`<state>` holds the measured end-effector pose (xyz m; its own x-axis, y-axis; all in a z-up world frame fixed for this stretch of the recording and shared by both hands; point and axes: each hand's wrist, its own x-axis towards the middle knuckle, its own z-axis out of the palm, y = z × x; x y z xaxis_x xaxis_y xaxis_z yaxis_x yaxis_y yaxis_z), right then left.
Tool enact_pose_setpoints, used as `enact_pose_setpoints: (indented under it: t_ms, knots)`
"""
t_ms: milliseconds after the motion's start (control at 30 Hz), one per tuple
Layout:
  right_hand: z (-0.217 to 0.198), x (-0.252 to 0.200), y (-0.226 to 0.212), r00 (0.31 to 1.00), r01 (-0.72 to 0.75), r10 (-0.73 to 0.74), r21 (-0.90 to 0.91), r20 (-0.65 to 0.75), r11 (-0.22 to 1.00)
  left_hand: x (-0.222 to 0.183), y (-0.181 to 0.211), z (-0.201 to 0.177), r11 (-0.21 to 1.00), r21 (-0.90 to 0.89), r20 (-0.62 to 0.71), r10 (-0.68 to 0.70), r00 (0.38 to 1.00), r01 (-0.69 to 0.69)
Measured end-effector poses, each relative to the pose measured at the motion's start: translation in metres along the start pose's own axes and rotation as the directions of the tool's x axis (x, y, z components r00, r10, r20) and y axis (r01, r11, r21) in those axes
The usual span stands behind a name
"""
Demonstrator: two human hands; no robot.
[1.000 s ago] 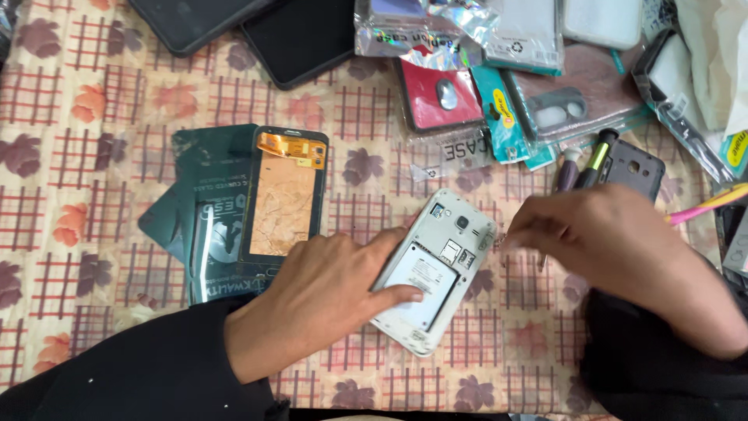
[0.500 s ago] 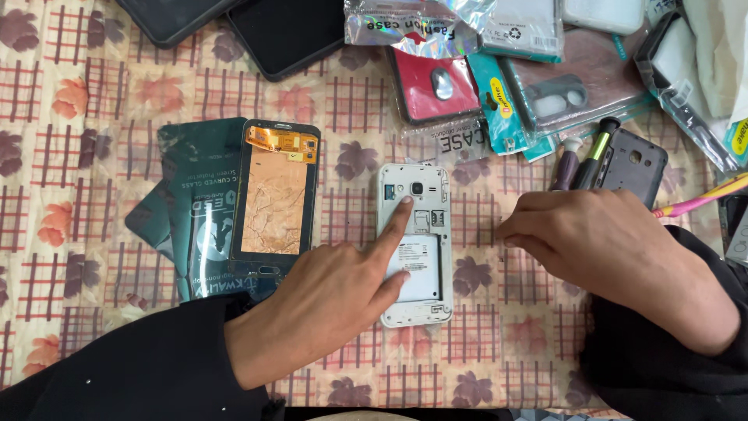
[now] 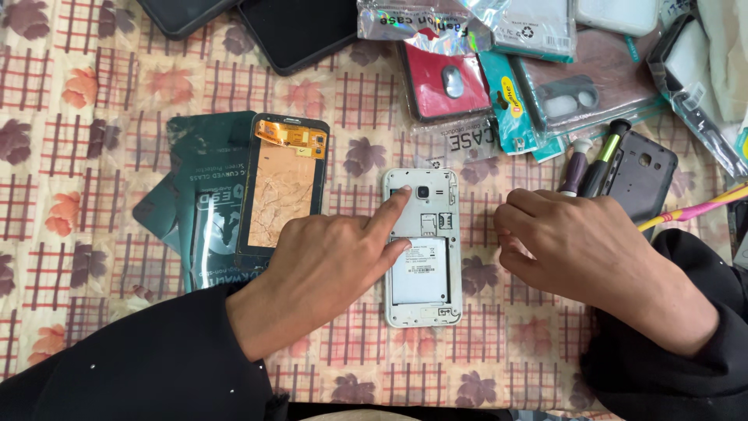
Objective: The person assembles a white smartphone by placing the back cover onto the chassis, then uses a screwdriver to fasten multiple screws around the perimeter. The person then attaches a black back panel to the device.
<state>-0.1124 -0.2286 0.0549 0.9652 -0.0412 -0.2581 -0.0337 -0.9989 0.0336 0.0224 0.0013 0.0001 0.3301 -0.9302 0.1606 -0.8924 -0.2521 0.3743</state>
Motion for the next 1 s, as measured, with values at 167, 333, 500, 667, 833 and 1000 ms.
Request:
enact_pose_setpoints:
  t_ms: [167, 333, 500, 667, 833, 1000]
  knots:
    - [0.002, -0.002, 0.008, 0.982, 0.103, -0.073, 0.172, -0.176, 0.980, 0.002, -0.003, 0.002, 0.999, -0.035, -0.005, -0.025, 1.000, 0.025]
    - [0.000, -0.002, 0.018, 0.930, 0.262, -0.100, 0.450, -0.353, 0.853, 0.002, -0.007, 0.006, 0.995, -0.098, -0.073, -0.013, 0.997, 0.006]
    - [0.001, -0.001, 0.019, 0.939, 0.273, -0.089, 0.557, -0.333, 0.784, 0.004, -0.012, 0.011, 0.991, -0.116, -0.165, 0.050, 0.985, -0.070]
    - [0.013, 0.006, 0.016, 0.941, 0.273, -0.153, 0.408, -0.302, 0.871, 0.006, -0.011, 0.010, 0.987, -0.155, -0.127, 0.030, 0.991, -0.050]
    - [0.018, 0.010, 0.015, 0.948, 0.240, -0.141, 0.349, -0.285, 0.906, 0.005, -0.013, 0.010, 0.988, -0.146, -0.125, 0.040, 0.991, -0.058]
    - [0.019, 0.010, 0.013, 0.963, 0.175, -0.122, 0.209, -0.241, 0.962, 0.009, -0.015, 0.010, 0.971, -0.234, -0.102, 0.011, 0.995, -0.035]
